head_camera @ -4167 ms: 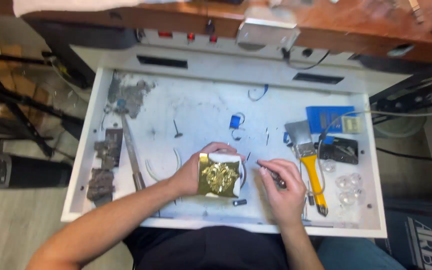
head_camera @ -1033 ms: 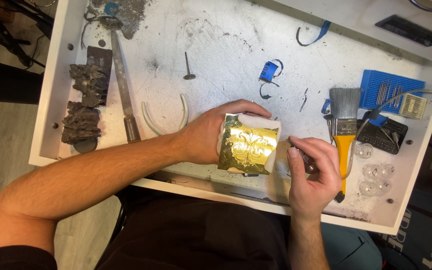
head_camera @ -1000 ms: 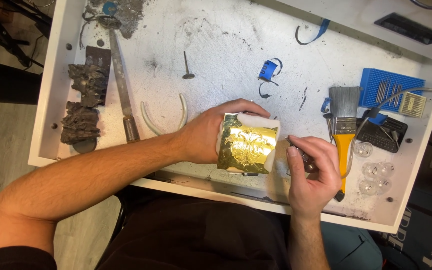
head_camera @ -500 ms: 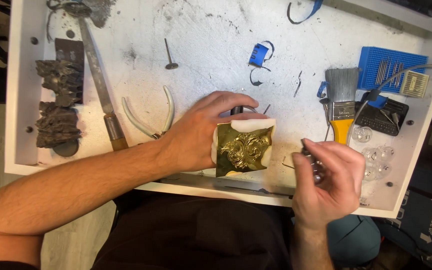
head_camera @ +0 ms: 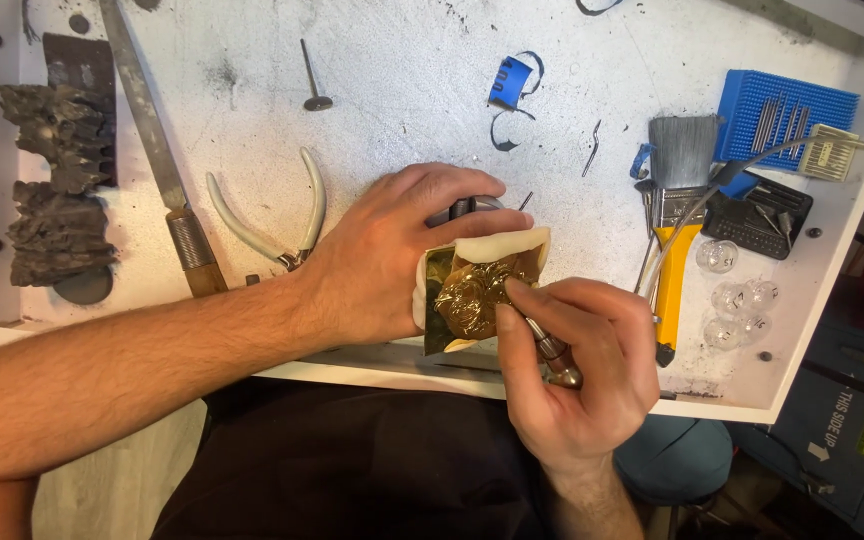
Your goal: Engraving a decorative pattern onto a small metal plate using a hand-held engraving tool at a specialized workbench.
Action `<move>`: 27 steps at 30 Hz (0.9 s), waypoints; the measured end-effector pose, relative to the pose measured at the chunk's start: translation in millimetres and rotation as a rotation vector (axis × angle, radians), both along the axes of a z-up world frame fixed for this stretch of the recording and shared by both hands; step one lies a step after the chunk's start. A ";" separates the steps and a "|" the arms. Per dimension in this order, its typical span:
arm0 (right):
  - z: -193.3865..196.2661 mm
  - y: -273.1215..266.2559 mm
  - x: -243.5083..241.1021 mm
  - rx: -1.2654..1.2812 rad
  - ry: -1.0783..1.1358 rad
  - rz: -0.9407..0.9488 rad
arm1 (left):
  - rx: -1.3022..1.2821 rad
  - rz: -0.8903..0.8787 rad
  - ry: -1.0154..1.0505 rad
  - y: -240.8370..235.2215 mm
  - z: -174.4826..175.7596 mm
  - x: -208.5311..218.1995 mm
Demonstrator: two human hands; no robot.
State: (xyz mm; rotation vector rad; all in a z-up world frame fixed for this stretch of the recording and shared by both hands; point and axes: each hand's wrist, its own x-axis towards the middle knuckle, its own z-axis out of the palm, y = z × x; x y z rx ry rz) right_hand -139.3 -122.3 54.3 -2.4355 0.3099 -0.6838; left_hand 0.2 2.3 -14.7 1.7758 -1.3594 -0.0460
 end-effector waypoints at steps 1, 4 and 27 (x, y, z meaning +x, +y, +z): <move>-1.0 -0.1 1.2 0.016 0.009 -0.003 | 0.000 0.009 -0.008 0.1 -0.7 -0.3; -3.3 -0.4 6.4 -0.034 -0.022 0.020 | -0.021 0.000 0.011 0.1 0.7 0.2; -7.4 -0.7 7.3 -0.013 -0.012 0.033 | -0.147 -0.013 0.127 -4.8 2.9 2.1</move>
